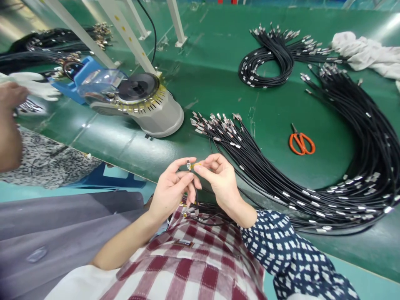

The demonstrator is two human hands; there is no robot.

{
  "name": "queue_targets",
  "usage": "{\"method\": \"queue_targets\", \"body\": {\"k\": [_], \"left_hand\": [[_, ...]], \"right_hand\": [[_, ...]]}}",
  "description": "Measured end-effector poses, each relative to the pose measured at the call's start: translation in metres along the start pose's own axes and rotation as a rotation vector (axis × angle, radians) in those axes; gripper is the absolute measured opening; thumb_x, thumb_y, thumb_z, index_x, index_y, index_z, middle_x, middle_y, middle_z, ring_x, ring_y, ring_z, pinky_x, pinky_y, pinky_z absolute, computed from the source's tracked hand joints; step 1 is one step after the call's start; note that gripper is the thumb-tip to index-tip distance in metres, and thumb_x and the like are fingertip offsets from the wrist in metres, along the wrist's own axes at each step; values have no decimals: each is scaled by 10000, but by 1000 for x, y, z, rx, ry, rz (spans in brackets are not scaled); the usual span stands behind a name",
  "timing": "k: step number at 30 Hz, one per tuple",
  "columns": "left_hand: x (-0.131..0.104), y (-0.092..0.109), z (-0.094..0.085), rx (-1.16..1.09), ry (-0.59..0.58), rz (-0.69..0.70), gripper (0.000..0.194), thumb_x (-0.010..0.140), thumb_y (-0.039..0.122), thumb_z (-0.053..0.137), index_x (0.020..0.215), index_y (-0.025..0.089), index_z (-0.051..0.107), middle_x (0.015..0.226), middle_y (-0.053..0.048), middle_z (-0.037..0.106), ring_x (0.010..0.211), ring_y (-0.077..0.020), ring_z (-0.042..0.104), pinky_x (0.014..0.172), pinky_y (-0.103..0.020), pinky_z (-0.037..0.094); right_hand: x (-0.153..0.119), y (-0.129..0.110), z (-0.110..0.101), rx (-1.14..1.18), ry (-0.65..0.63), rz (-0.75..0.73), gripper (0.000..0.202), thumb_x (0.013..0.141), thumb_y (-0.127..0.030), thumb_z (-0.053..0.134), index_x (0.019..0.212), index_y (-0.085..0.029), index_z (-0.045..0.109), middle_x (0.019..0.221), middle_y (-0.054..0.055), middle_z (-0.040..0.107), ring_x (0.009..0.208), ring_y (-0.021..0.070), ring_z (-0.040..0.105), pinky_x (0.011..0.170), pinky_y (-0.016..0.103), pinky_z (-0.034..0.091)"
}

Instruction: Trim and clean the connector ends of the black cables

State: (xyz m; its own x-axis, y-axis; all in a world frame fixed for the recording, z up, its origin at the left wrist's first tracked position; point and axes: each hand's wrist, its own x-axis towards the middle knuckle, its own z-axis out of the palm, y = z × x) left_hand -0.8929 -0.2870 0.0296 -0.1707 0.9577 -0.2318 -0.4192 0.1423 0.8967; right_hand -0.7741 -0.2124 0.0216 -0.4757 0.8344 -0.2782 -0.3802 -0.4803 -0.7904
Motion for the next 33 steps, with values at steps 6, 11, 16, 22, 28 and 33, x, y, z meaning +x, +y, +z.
{"method": "queue_targets", "body": {"k": [6,11,16,22,28,33], "left_hand": [[-1,0,1,-3,-19,3,384,913,298,621,1258,194,489,703,10,676,397,-105,595,343,-175,478],[-1,0,0,-4,-28,4,376,915,292,618,1255,195,491,705,7,679,396,-106,595,345,-176,479],[0,-1,1,-9,-24,14,380,911,308,624,1250,192,499,696,6,676,391,-108,596,334,-172,470],[3,-2,1,-18,9,19,285,936,357,576,1168,192,558,630,12,663,346,-128,584,275,-179,431],[6,-1,0,-97,9,-18,340,941,375,559,1204,159,561,652,-9,682,335,-122,575,266,-178,405],[4,-1,3,-91,91,9,230,871,322,671,960,196,502,632,30,677,298,-92,531,259,-146,365]], "right_hand": [[-1,1,3,-4,4,8,330,656,-204,863,793,-221,563,738,-48,664,689,95,611,693,227,512],[0,1,4,-25,5,-9,336,656,-229,862,793,-225,555,742,-45,657,711,108,629,698,238,518],[-1,2,7,-47,30,-53,350,642,-243,868,784,-222,548,736,-41,655,695,112,624,684,246,514],[-4,5,13,-41,34,-82,315,709,-242,827,778,-211,521,665,-79,600,460,48,493,496,209,392],[-8,4,17,-28,33,-76,325,729,-244,811,776,-216,490,718,-60,640,475,58,503,533,231,422],[-8,6,15,-28,51,-130,286,741,-225,801,767,-216,516,796,-43,674,546,75,560,578,239,452]]}}
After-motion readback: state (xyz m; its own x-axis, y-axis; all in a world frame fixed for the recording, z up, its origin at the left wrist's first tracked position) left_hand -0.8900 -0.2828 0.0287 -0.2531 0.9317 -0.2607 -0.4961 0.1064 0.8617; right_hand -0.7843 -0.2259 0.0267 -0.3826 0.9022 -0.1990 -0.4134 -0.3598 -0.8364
